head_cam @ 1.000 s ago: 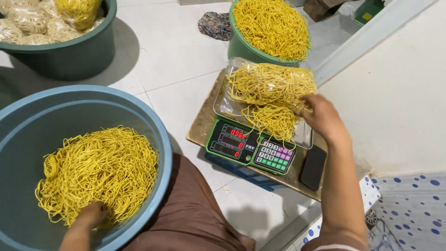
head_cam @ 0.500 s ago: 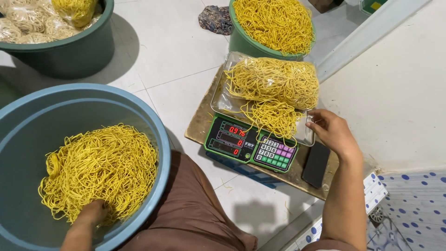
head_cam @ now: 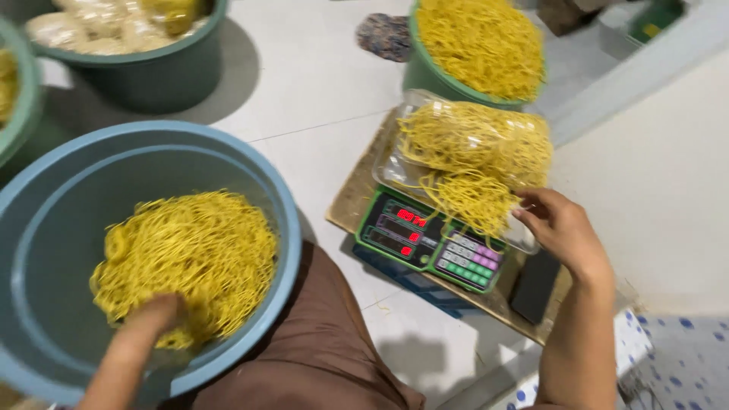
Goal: Portioning yellow noodles from a large basin, weighing them on a digital scale, and placing them into plastic bags.
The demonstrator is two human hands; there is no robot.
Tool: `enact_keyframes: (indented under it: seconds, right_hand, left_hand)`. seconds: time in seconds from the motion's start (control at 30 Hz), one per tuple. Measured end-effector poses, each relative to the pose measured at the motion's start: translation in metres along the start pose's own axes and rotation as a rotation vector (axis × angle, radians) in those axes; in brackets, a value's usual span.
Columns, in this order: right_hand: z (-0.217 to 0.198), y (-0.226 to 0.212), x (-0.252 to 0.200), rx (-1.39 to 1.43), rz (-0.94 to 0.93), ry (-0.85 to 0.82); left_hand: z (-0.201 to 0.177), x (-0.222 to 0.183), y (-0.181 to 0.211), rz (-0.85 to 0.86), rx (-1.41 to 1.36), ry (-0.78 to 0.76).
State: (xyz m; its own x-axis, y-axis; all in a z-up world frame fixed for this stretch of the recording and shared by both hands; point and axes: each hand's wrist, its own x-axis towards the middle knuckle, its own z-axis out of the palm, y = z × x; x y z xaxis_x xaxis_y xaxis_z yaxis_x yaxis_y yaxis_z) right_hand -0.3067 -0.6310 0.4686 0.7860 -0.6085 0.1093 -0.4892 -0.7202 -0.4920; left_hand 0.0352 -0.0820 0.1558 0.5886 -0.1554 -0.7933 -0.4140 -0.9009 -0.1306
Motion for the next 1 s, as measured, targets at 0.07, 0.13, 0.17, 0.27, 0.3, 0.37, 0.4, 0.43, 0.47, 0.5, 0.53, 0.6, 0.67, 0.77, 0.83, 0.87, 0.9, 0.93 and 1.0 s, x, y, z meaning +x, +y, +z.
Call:
enact_keyframes:
  seconds: [0.07,0.13,0.17,0.27,0.3,0.37,0.4,0.43,0.47,0.5,0.53,0.6,0.67,0.77,0.83,0.87,0.9,0.93,1.0]
  right_hand:
    - [0.005,-0.018,0.000,0.011,-0.073,-0.019]
    - [0.011,-0.046,0.000,0.029,-0.148,-0.039]
    - [0.017,-0.066,0.001,0.033,-0.186,-0.065]
    - [0.044,-0.123,0.003,0.101,-0.291,-0.177]
    - [0.054,-0.141,0.003,0.148,-0.327,-0.250]
    - [0.094,-0.184,0.008,0.275,-0.503,-0.291]
    - [0.113,-0.204,0.010,0.394,-0.650,-0.318]
    - [0.140,-0.228,0.009,0.397,-0.664,-0.329]
    - [0.167,-0.252,0.008,0.491,-0.723,-0.410]
    - [0.192,-0.276,0.006,0.581,-0.775,-0.487]
    - [0.218,-0.298,0.003,0.581,-0.784,-0.495]
    - [0.269,-0.339,-0.003,0.703,-0.927,-0.563]
    - [0.341,-0.339,0.004,0.766,-0.818,-0.592]
    - [0.377,-0.358,0.014,0.887,-0.621,-0.621]
    - [0.366,-0.376,0.023,0.949,-0.535,-0.629]
    - [0.353,-0.382,0.029,1.079,-0.380,-0.634]
    - [0.339,-0.388,0.036,1.200,-0.218,-0.631]
    - [0.323,-0.400,0.036,1.198,-0.216,-0.628]
    - [0.288,-0.425,0.037,1.324,-0.242,-0.656]
  left_hand:
    - [-0.019,-0.001,-0.028,0.055,-0.110,0.174]
    - [-0.046,-0.027,-0.048,0.099,-0.210,0.354]
    - [-0.064,-0.052,-0.054,0.216,-0.207,0.523]
    - [-0.116,-0.137,-0.056,0.379,-0.213,0.800]
    - [-0.133,-0.165,-0.052,0.465,-0.215,0.901]
    - [-0.175,-0.229,-0.040,0.374,-0.224,0.794]
    - [-0.198,-0.259,-0.031,0.318,-0.226,0.682]
    - [-0.201,-0.263,-0.028,0.302,-0.237,0.684]
    - [-0.205,-0.267,-0.024,0.320,-0.287,0.677]
    - [-0.210,-0.270,-0.019,0.345,-0.335,0.670]
    - [-0.212,-0.268,-0.015,0.336,-0.342,0.672]
    - [-0.216,-0.263,-0.004,0.431,-0.268,0.727]
    - [-0.217,-0.271,-0.007,0.425,-0.381,0.668]
    - [-0.206,-0.259,-0.024,0.459,-0.462,0.698]
    - [-0.192,-0.246,-0.039,0.492,-0.432,0.786]
    - [-0.184,-0.240,-0.044,0.655,-0.682,0.997]
    - [-0.177,-0.233,-0.049,0.821,-0.938,1.203]
    - [-0.167,-0.214,-0.044,0.825,-0.940,1.200]
    - [-0.150,-0.176,-0.032,0.959,-1.167,1.195]
